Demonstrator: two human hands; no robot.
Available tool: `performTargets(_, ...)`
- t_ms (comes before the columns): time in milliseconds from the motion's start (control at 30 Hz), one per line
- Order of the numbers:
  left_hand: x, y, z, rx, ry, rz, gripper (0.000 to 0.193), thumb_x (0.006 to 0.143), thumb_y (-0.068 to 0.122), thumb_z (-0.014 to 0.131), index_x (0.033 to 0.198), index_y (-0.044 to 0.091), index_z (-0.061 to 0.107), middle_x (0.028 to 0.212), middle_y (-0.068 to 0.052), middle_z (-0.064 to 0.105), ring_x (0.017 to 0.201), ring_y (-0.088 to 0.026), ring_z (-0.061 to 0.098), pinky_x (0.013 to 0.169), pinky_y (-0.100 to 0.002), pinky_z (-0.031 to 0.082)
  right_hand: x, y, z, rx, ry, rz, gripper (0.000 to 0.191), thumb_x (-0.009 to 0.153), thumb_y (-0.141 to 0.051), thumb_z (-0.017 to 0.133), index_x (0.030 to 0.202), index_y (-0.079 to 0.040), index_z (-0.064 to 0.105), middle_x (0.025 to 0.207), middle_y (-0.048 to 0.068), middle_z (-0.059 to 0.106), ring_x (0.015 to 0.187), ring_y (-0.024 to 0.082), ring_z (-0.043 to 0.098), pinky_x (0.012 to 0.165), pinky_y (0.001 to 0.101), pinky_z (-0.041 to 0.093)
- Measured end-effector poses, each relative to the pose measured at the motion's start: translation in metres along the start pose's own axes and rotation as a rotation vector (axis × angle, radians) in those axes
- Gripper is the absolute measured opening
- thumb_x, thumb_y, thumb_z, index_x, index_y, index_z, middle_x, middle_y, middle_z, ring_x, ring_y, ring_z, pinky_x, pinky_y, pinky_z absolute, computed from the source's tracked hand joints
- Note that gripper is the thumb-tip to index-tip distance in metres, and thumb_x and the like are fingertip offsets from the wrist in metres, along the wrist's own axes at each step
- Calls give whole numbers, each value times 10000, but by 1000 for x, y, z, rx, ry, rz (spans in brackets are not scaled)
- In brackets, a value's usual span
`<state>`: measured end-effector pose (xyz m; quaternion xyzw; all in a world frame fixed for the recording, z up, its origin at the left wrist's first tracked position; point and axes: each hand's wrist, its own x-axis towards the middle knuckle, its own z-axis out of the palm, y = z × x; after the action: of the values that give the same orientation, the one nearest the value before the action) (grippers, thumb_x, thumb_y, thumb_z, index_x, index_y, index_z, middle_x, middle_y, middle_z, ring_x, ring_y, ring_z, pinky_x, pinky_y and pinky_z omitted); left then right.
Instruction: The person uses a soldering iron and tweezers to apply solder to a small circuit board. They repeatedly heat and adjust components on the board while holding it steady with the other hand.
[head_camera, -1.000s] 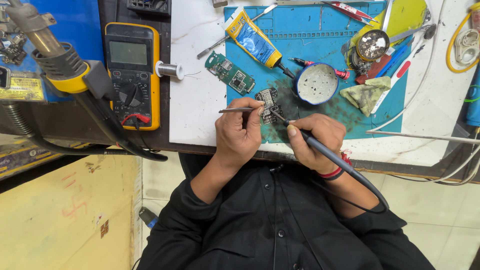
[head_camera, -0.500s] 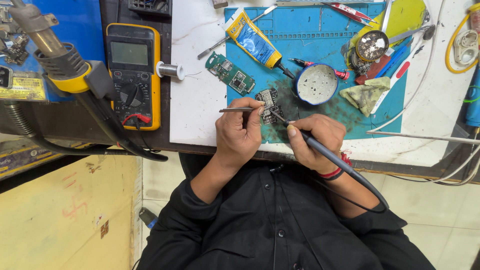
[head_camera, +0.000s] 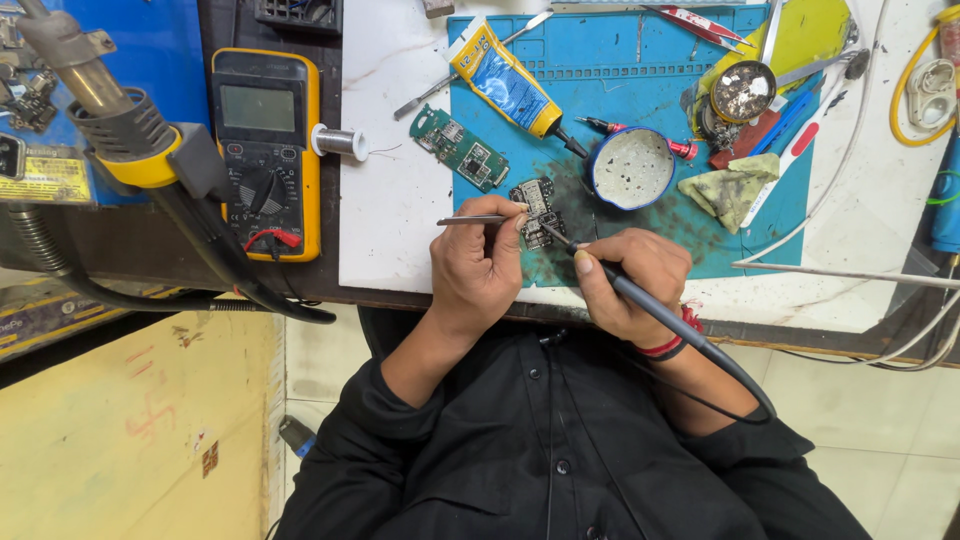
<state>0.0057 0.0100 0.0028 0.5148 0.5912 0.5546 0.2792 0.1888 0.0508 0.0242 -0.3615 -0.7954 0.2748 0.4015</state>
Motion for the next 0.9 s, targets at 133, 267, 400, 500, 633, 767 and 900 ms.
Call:
performTargets(133,0,0,1,-4,3,2,90,1034,28,680,1101,39,622,911,-48,705,716,-86,677,630,-246,538,0,0,0,5,6,8,101,907,-12,727,887,-10,628,777,126,690,647,257,664,627,342,506)
performTargets(267,-1,0,0,-4,-1,-27,93,1031,28,686,1104,39,630,882,-39,700,697,-83,668,620,-247,529,-1,0,0,-1,11,10,101,902,-8,723,882,-10,624,773,129,693,637,255,660,622,343,504)
performTargets(400,-1,-1,0,6,6,-6,94,1031,29,686,1103,41,627,899,-44,701,708,-86,670,631,-249,532,-1,0,0,-1,14,-7,106,916,-7,721,894,-11,617,792,134,692,660,260,669,636,344,513)
performTargets(500,0,-1,1,2,2,-5,91,1031,28,686,1101,40,629,900,-45,702,704,-85,667,628,-248,531,-1,1,0,3,9,17,110,898,-3,721,869,-10,615,749,122,679,617,251,642,605,344,487)
performTargets(633,-1,0,1,9,13,9,90,1032,27,684,1101,40,629,917,-49,704,722,-87,671,642,-250,534,-2,1,0,12,20,19,112,901,-1,717,861,-14,613,740,118,673,612,248,639,602,343,485)
performTargets(767,0,0,1,-5,2,-19,91,1028,26,688,1100,38,635,895,-43,700,703,-81,662,627,-245,527,-2,1,0,5,24,18,110,902,-3,714,861,-15,613,743,118,671,617,251,642,606,343,488)
performTargets(900,0,0,0,-8,0,-20,92,1028,26,689,1102,37,636,885,-40,694,696,-79,656,623,-245,521,-2,0,1,-7,21,19,103,918,-13,725,884,-10,627,769,123,687,636,255,651,619,345,497)
